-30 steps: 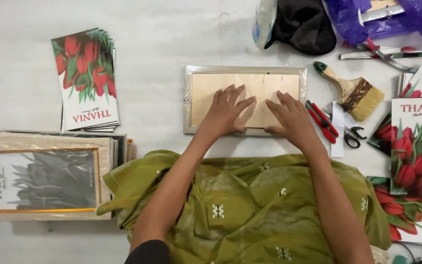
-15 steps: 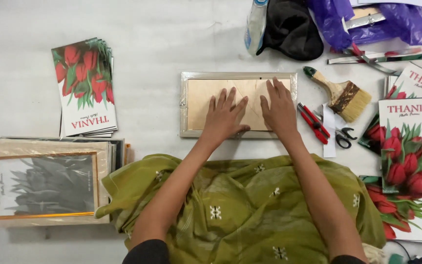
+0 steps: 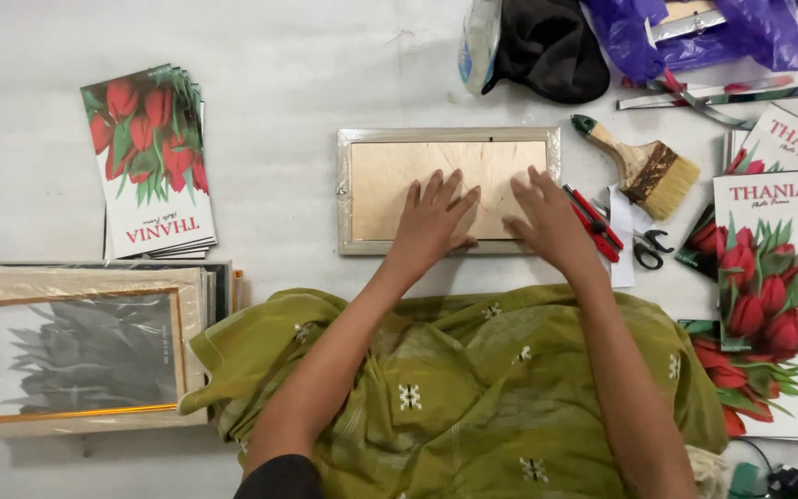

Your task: The person applies glue to the back of a picture frame using a brush, then places a wooden backing board into the frame and presses it down. They wipe the surface with a cloth and set the completed frame aside.

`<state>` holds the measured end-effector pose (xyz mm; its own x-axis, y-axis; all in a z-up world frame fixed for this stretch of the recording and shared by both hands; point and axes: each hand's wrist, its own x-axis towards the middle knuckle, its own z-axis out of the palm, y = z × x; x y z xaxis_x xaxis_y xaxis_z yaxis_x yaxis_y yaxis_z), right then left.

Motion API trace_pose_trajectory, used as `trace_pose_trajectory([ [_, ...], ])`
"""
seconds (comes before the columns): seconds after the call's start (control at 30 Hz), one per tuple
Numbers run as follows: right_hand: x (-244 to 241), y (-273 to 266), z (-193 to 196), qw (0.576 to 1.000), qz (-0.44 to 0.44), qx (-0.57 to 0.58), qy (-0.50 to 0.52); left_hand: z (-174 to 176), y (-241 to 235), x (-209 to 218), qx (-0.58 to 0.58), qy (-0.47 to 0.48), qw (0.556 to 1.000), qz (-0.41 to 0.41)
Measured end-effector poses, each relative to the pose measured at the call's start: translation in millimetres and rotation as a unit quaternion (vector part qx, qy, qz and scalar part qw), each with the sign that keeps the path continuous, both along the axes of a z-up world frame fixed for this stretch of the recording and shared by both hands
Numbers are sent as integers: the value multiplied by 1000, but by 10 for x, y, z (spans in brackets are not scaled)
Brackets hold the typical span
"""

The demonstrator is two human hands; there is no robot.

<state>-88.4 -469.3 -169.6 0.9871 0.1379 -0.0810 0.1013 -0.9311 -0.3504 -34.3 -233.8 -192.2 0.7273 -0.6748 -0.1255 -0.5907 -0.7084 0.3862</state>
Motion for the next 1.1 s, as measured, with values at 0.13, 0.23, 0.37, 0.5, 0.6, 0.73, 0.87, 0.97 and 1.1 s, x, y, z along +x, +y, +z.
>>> trace_pose_trajectory([
  [0.13,-362,131,-19,998,-12,-31,54,-22,-84,-110,1,2,1000,17],
  [0.23,-334,79,-166,999,-32,-30,5,-57,-140,-123,-3,2,999,38],
  [0.37,-321,-40,-365,995,-1,-92,-37,-133,-132,-153,-38,12,998,46],
  [0.5,-368,-28,-372,992,-11,-113,-63,-137,-164,-206,-65,-3,996,57],
  [0.6,-351,-10,-369,993,-22,-109,-45,-211,-178,-220,-82,-2,994,67],
  [0.73,-322,-29,-370,991,-1,-120,-51,-339,-183,-203,-55,34,995,71],
  [0.87,-249,-89,-345,988,26,-137,-72,-298,-250,-211,-57,33,994,83],
  [0.97,-261,-137,-419,989,29,-114,-90,-292,-316,-271,-62,1,992,105],
  [1.1,-288,-123,-524,984,16,-117,-137,-390,-362,-277,-75,-37,990,116],
])
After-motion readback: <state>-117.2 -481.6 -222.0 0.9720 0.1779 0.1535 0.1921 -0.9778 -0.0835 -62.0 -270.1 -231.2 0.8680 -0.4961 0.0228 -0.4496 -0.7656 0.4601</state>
